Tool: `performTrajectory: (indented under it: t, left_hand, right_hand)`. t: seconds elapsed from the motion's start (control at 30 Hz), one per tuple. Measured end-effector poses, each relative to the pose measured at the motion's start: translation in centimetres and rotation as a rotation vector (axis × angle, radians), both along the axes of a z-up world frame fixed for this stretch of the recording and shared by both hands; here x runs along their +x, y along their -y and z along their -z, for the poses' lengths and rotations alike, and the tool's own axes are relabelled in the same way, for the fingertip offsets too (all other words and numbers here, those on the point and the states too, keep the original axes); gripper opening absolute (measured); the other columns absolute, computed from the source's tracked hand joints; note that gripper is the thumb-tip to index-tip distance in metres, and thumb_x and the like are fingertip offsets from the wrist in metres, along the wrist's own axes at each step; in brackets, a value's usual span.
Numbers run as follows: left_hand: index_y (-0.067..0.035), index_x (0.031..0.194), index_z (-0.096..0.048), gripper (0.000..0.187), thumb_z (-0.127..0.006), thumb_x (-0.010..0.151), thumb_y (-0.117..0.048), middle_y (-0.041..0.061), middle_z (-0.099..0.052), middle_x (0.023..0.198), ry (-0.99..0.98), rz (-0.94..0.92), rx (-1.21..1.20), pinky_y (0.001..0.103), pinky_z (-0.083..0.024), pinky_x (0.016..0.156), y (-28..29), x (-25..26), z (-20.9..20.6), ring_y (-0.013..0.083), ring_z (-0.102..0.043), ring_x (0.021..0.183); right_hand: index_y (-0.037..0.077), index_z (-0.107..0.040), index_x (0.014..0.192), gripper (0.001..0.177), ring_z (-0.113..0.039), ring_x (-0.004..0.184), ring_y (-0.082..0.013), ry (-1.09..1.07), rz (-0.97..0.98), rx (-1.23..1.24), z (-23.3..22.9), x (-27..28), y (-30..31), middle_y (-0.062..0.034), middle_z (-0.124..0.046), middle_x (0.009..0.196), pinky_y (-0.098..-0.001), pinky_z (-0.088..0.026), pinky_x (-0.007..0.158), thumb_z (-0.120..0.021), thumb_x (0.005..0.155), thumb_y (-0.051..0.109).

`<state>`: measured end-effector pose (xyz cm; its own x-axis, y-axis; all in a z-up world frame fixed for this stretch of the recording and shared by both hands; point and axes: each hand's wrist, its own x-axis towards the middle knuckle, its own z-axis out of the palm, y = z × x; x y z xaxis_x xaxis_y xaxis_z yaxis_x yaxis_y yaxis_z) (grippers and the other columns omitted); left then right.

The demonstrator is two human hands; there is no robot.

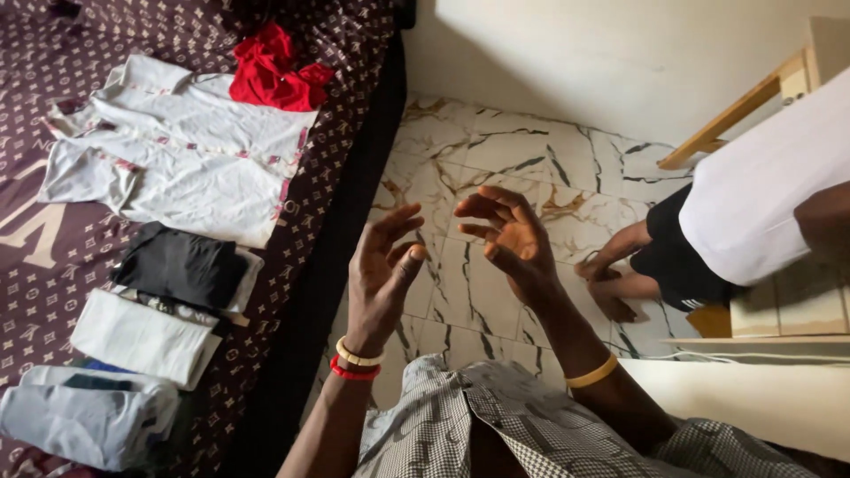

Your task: Folding various articles of clothing and stacking them on a bed.

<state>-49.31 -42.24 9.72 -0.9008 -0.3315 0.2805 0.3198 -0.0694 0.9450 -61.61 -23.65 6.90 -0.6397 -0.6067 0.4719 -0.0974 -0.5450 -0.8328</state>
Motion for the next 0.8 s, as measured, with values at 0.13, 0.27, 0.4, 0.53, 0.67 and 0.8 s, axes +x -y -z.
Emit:
performTrajectory:
  t: [0.13,0.27,0.4,0.53,0.67,0.8]
  left_hand:
    - [-0.004,0.141,-0.055,0.051,-0.072,0.1,-0.029,0.011,-0.059,0.147,0.008,-0.033,0.044,0.041,-0.051,0.11,1.7,-0.5,0.1,0.025,-0.057,0.138]
    - [-0.004,0.141,-0.053,0.052,-0.073,0.099,-0.027,0.011,-0.06,0.146,0.011,-0.07,0.051,0.041,-0.05,0.112,3.4,-2.1,0.3,0.0248,-0.058,0.136]
    - [-0.004,0.142,-0.053,0.053,-0.073,0.098,-0.027,0.011,-0.061,0.144,0.015,-0.116,0.024,0.041,-0.051,0.112,4.8,-4.6,0.7,0.0238,-0.058,0.137]
    - [-0.003,0.141,-0.054,0.053,-0.072,0.097,-0.027,0.01,-0.059,0.145,0.025,-0.164,0.036,0.041,-0.052,0.11,5.8,-8.1,0.7,0.0235,-0.057,0.136]
    - [-0.002,0.142,-0.055,0.053,-0.072,0.099,-0.029,0.011,-0.061,0.143,0.002,-0.275,0.002,0.039,-0.052,0.108,7.0,-12.1,0.3,0.0238,-0.06,0.133]
    - [-0.003,0.142,-0.053,0.056,-0.072,0.098,-0.032,0.01,-0.059,0.145,-0.038,-0.326,0.038,0.039,-0.053,0.108,8.0,-15.7,-0.3,0.0226,-0.058,0.134]
  right_hand:
    - [0.007,-0.043,0.155,0.069,-0.056,0.14,-0.0292,0.015,-0.013,0.016,0.0,-0.8,1.9,-0.0142,-0.057,0.148,-0.0499,-0.048,0.119,-0.077,0.101,0.035]
    - [0.008,-0.042,0.156,0.071,-0.056,0.139,-0.0293,0.003,-0.032,0.039,-0.2,-3.1,3.9,-0.0146,-0.058,0.146,-0.049,-0.048,0.118,-0.077,0.1,0.034]
    - [0.007,-0.042,0.155,0.07,-0.056,0.139,-0.0302,-0.009,-0.072,0.052,0.2,-6.6,5.6,-0.0148,-0.057,0.146,-0.049,-0.048,0.117,-0.077,0.099,0.032]
    - [0.007,-0.043,0.156,0.069,-0.056,0.139,-0.029,-0.035,-0.152,0.01,0.6,-11.3,7.9,-0.0145,-0.058,0.145,-0.0502,-0.049,0.118,-0.076,0.101,0.032]
    - [0.007,-0.044,0.154,0.069,-0.057,0.138,-0.029,-0.038,-0.193,0.043,-0.4,-16.3,10.7,-0.0144,-0.06,0.143,-0.0498,-0.05,0.117,-0.077,0.099,0.032]
    - [0.008,-0.046,0.154,0.069,-0.058,0.139,-0.0295,-0.075,-0.246,0.055,-1.7,-20.9,12.8,-0.0138,-0.061,0.143,-0.0485,-0.05,0.117,-0.078,0.099,0.034]
